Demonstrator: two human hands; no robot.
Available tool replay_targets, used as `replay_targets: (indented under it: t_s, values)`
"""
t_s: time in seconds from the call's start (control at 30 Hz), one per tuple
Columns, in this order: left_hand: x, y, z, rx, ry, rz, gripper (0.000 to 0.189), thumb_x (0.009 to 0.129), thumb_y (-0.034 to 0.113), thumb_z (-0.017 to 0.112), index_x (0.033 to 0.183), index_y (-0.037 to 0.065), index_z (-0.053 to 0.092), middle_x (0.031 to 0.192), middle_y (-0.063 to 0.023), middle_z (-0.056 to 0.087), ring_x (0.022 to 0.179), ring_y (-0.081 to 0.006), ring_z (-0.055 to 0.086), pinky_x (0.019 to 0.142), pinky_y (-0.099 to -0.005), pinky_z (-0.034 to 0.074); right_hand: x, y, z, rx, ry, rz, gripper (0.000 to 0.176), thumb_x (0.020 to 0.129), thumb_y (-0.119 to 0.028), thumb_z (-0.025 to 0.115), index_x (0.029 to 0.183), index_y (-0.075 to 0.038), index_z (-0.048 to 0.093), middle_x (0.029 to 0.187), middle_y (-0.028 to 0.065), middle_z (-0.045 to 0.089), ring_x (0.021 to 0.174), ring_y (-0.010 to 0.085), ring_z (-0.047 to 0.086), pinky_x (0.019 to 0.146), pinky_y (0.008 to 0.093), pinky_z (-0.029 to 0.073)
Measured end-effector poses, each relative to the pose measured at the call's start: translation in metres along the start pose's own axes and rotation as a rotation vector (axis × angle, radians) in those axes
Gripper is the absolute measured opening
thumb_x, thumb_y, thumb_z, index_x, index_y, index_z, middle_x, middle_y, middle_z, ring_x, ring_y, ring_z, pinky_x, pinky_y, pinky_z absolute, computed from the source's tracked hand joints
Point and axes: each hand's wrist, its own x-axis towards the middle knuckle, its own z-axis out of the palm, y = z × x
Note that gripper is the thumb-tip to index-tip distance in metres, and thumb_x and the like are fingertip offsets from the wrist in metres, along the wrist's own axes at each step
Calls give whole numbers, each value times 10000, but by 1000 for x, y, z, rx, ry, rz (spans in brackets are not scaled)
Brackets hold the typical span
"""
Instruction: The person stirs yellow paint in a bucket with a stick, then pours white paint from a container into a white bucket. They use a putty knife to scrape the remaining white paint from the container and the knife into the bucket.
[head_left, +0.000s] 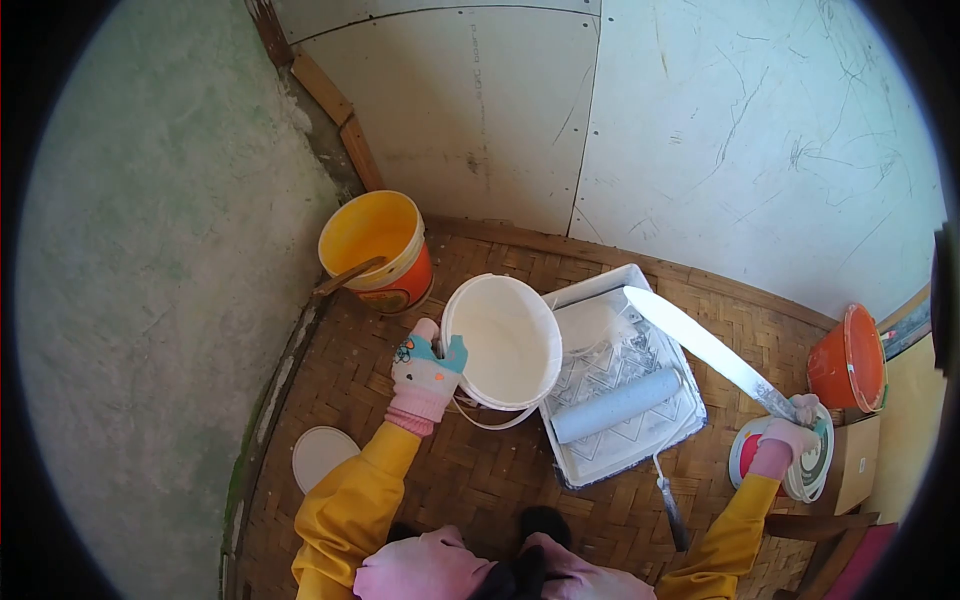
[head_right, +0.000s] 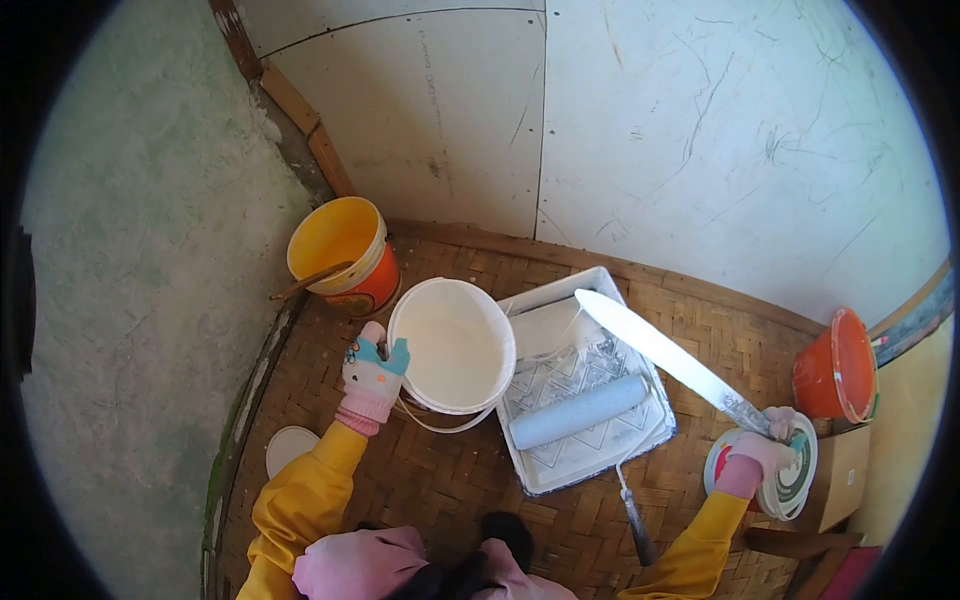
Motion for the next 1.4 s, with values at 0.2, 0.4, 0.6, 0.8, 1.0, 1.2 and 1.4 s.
replay_targets:
  t_s: [0.2,0.4,0.6,0.8,1.0,1.2,1.4]
  values:
    - [0,-2,1,27,-17,-39,223,689,223,606,685,40,477,588,-114,523,537,-257,527,517,-354,418,-10,8,-4,60,50,76,292,842,-197,338,592,-83,436,557,40,468,494,134,439,491,220,370]
    - [0,2,-1,31,-27,-56,220,687,222,605,693,42,479,599,-116,532,550,-264,535,529,-355,424,-7,12,-4,110,82,108,275,844,-210,380,605,-83,430,539,38,447,493,149,457,510,242,407]
    - [1,1,1,32,-23,-79,221,688,233,600,703,43,486,617,-121,542,568,-273,544,541,-358,429,9,1,24,267,-33,215,264,839,-228,434,621,-80,441,541,31,423,496,160,475,507,265,437]
    - [0,4,-1,47,-17,-92,236,691,245,600,700,42,480,611,-124,531,567,-283,536,542,-366,425,-33,-16,92,222,-280,227,249,844,-239,457,662,-71,431,551,25,384,436,138,410,450,242,398]
    - [-1,0,2,32,4,-76,245,690,250,603,696,42,474,601,-121,520,556,-282,526,532,-371,416,-90,25,105,384,-875,596,404,856,-350,440,558,-79,468,457,-6,368,375,97,357,388,204,330]
    - [-3,2,2,7,13,-55,234,685,244,606,708,42,491,618,-122,533,561,-277,532,536,-364,421,-206,65,116,53,-739,514,433,850,-428,445,593,-87,519,415,2,415,331,126,381,378,272,393]
    - [-7,4,2,-37,18,-9,205,692,205,603,706,39,483,590,-104,507,531,-234,504,510,-344,405,-240,120,117,90,-1566,343,545,823,-563,390,653,-68,539,423,69,481,364,213,496,484,367,485]
